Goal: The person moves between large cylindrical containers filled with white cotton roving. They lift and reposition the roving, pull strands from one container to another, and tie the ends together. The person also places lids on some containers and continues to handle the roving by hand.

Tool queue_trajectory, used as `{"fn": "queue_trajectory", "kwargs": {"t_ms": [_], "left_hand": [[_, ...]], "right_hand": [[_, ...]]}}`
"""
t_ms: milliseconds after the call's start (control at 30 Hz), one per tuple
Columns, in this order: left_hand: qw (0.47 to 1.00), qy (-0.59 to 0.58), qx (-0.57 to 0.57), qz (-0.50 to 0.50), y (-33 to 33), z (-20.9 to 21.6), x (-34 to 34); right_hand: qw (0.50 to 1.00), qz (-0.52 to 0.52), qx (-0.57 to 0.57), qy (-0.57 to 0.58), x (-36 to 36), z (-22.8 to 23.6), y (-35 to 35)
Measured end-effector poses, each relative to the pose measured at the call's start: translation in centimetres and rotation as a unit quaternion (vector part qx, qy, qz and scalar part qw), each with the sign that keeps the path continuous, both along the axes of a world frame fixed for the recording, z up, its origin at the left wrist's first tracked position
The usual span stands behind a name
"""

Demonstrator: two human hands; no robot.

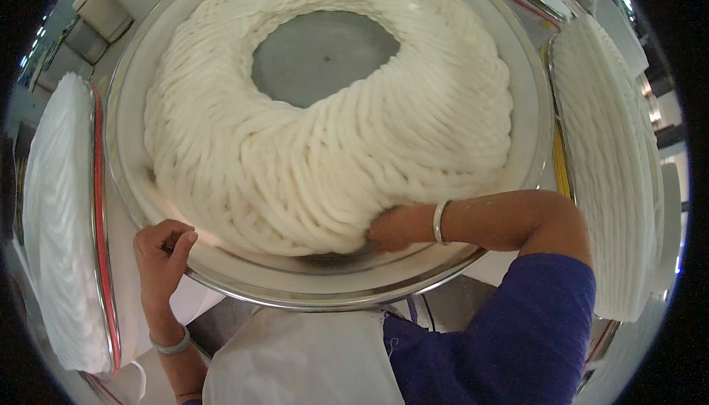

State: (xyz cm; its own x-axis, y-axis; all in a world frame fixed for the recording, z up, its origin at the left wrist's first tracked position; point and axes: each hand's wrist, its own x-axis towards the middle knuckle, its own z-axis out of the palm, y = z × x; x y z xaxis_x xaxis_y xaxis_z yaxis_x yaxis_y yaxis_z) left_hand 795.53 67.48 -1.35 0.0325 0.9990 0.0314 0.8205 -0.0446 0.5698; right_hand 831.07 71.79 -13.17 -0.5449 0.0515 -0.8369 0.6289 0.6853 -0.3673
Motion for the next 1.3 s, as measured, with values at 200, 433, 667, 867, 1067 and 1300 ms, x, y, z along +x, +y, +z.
{"fn": "queue_trajectory", "kwargs": {"t_ms": [200,433,667,867,1067,1300], "left_hand": [[0.944,0.024,-0.318,-0.083,1.1,2.5,4.8],[0.694,0.006,-0.457,-0.557,4.6,-8.0,20.0],[0.676,0.210,-0.578,-0.406,4.1,-16.5,18.8],[0.871,-0.150,-0.275,-0.379,7.2,-17.3,18.8],[0.616,-0.651,-0.425,-0.124,11.9,-10.8,18.6],[0.846,-0.377,-0.337,-0.168,10.7,-9.0,19.9]], "right_hand": [[0.875,-0.224,0.277,0.328,3.1,6.2,6.9],[0.808,-0.344,0.210,0.431,7.5,6.2,11.5],[0.871,-0.384,-0.019,0.307,8.3,7.9,11.2],[0.698,-0.423,0.276,0.507,7.2,9.1,10.3],[0.751,-0.171,0.533,0.350,4.4,5.8,7.5],[0.748,-0.263,0.504,0.343,4.6,7.2,9.6]]}}
